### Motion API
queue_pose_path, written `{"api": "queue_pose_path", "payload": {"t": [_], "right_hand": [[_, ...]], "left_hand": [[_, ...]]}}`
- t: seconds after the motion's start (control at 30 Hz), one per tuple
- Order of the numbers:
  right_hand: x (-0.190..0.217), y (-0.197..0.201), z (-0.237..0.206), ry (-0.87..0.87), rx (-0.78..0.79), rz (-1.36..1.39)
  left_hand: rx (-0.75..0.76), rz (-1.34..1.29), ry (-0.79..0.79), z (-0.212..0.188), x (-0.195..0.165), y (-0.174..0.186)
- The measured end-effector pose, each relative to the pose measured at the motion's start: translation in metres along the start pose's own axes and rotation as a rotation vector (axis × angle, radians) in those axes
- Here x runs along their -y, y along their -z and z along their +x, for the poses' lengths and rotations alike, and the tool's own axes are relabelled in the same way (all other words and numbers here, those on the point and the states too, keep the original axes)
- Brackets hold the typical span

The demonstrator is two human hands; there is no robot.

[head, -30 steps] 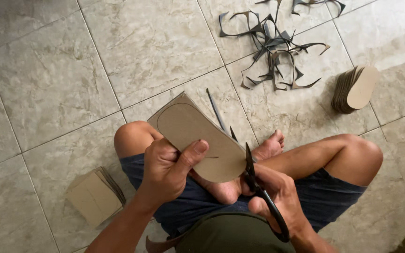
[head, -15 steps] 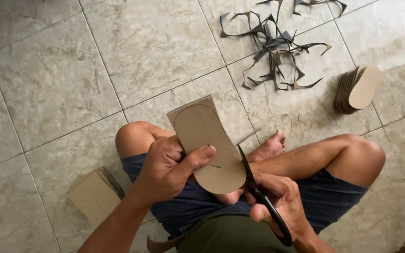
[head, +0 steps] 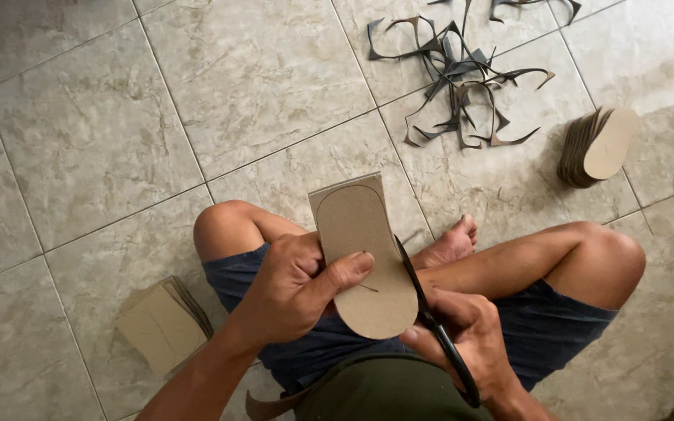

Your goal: The person sits on the tiled floor and cuts insole shapes out of cardboard sheets with scissors, trimming along the drawn outline, setting scrap aside, and placing finished cutouts onto a growing stack of completed insoles.

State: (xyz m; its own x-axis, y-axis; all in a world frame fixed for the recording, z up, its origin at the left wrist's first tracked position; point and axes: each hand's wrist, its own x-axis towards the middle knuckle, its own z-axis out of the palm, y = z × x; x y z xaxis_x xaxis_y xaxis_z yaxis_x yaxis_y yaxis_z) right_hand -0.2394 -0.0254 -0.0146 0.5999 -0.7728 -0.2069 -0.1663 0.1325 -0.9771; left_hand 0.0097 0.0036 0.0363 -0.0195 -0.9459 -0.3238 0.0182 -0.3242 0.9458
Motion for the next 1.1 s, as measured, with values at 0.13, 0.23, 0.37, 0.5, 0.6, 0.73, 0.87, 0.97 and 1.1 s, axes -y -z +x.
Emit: {"api": "queue_pose_path", "payload": {"t": [0.13, 0.23, 0.37, 0.5, 0.6, 0.73, 0.87, 0.97, 1.1], "right_hand": [[-0.006, 0.0, -0.002, -0.115, -0.035, -0.162], [-0.008, 0.0, -0.002, -0.087, -0.03, -0.174], [-0.007, 0.0, -0.001, -0.039, -0.036, -0.071], [-0.011, -0.002, -0.004, 0.053, -0.067, -0.038], [-0.02, -0.003, -0.009, 0.071, -0.126, -0.01], [-0.031, 0.005, -0.01, 0.079, -0.111, -0.19], [-0.029, 0.005, -0.01, -0.015, -0.011, 0.096], [-0.022, 0.003, -0.007, -0.066, 0.004, 0.24], [-0.016, 0.0, -0.006, -0.005, -0.011, 0.203]], "left_hand": [[-0.004, 0.007, -0.027, 0.0, -0.001, -0.001], [0.027, -0.061, -0.007, -0.004, -0.001, -0.007], [0.076, -0.115, -0.036, -0.006, 0.002, -0.013], [0.048, -0.146, 0.015, -0.007, 0.007, -0.019], [0.027, -0.226, 0.039, -0.007, 0.011, -0.027], [-0.035, -0.147, -0.184, -0.004, 0.008, -0.027], [-0.147, 0.024, -0.171, -0.002, 0.004, -0.026], [-0.151, 0.056, -0.162, -0.004, 0.005, -0.033], [-0.173, -0.005, -0.222, -0.006, 0.012, -0.04]]}}
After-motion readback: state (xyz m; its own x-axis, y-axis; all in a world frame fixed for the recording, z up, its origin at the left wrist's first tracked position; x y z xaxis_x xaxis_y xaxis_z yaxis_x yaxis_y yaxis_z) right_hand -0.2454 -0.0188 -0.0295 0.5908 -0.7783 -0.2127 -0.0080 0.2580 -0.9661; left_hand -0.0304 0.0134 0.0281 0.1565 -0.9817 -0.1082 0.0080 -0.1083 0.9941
